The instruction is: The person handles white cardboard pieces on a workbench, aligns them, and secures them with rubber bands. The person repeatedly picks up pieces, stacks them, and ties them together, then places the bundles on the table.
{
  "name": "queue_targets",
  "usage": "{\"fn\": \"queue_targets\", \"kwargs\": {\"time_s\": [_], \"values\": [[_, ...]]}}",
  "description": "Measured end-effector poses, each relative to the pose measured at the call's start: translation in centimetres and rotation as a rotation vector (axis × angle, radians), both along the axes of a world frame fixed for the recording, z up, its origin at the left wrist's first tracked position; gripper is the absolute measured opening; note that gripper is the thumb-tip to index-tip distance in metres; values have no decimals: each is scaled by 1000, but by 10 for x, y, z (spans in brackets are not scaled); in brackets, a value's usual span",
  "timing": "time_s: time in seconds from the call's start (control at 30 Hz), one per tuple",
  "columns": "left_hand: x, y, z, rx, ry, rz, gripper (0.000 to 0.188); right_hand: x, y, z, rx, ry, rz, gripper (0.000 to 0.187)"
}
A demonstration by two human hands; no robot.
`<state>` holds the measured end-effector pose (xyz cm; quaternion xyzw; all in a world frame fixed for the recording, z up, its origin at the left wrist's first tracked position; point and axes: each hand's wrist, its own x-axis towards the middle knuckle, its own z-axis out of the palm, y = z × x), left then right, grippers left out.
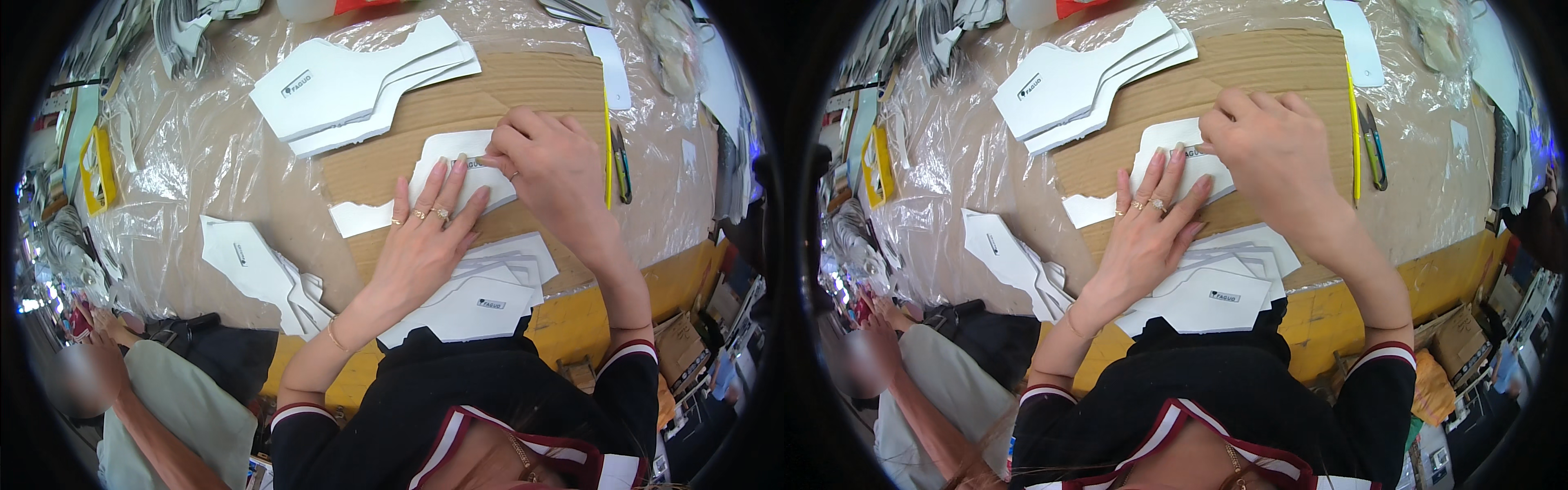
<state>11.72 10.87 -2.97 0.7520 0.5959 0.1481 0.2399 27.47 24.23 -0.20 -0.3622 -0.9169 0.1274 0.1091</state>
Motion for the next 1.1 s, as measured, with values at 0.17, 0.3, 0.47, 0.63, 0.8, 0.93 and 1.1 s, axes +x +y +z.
{"fn": "queue_targets", "kwargs": {"time_s": [0.17,0.3,0.47,0.63,0.8,0.93,1.1], "values": [[-4,-1,1,-30,-17,-28,56,4,10,2,-111,24,47,14],[-4,-3,-1,-14,-10,-18,62,4,10,5,-200,-33,26,14],[-13,-6,-1,41,-85,184,69,7,-1,10,-312,141,-159,29],[-13,7,5,161,-72,378,67,4,-18,3,-172,189,-223,36],[-8,32,15,142,-38,417,46,4,-25,-1,-281,384,-258,24],[-25,34,38,-334,-926,526,28,6,-37,15,-940,662,-356,24],[-44,20,74,-545,-1199,405,43,2,-58,40,-999,928,-348,34]]}}
